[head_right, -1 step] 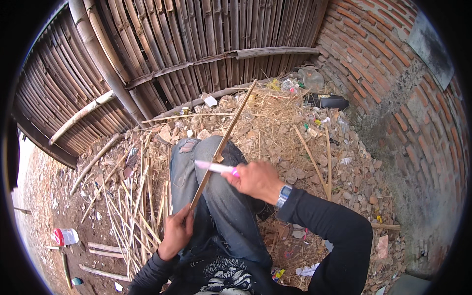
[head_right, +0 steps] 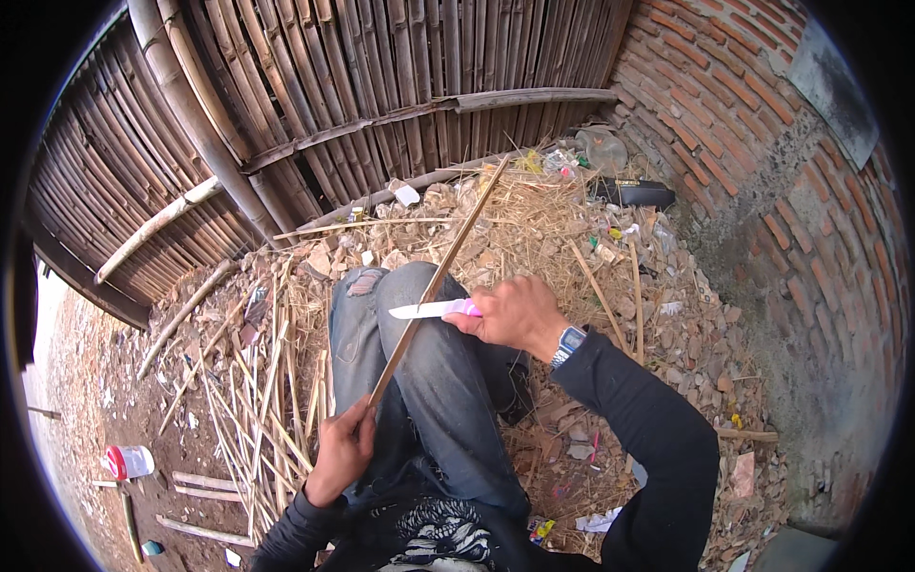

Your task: The person whittles a thin strip of bamboo using a knife, shaving off small pieces to smooth and shape the wood while sitting on the ground.

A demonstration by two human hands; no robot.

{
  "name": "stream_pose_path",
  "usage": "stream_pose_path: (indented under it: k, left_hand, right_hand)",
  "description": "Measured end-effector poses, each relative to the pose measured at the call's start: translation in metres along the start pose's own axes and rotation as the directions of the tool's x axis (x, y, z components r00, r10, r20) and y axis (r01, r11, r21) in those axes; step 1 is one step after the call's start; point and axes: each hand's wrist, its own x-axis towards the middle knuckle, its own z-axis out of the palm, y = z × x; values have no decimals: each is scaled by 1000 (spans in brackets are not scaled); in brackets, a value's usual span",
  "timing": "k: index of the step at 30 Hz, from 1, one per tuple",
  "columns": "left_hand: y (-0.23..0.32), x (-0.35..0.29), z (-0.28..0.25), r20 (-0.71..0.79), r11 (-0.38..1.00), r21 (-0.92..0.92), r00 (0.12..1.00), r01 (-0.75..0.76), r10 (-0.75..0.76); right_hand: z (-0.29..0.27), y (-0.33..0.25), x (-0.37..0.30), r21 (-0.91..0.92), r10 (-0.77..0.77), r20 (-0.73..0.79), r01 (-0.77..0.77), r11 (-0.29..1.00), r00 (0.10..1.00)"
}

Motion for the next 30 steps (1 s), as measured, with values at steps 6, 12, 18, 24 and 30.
stream_pose_path:
  k: [6, 12, 18, 24, 30]
  left_hand:
    - [2, 0, 4, 25, 989, -93, 993, 115, -114]
    - [-5, 24, 1, 74, 982, -85, 984, 171, -165]
    - [0, -27, -21, 114, 944, -112, 948, 310, -298]
    - [-5, -7, -13, 224, 919, -168, 921, 358, -318]
    - [1, 0, -15, 326, 860, -266, 880, 435, -345]
  right_hand:
    - [10, 0, -5, -19, -181, -37, 180, 983, 983]
    - [10, -26, 10, -68, -281, -129, 275, 959, 951]
    - [-169, 207, 58, 78, 413, -692, -508, 858, 592]
    - [-100, 5, 23, 310, 141, -154, -88, 947, 978]
    - [-38, -8, -2, 346, 83, -9, -75, 935, 996]
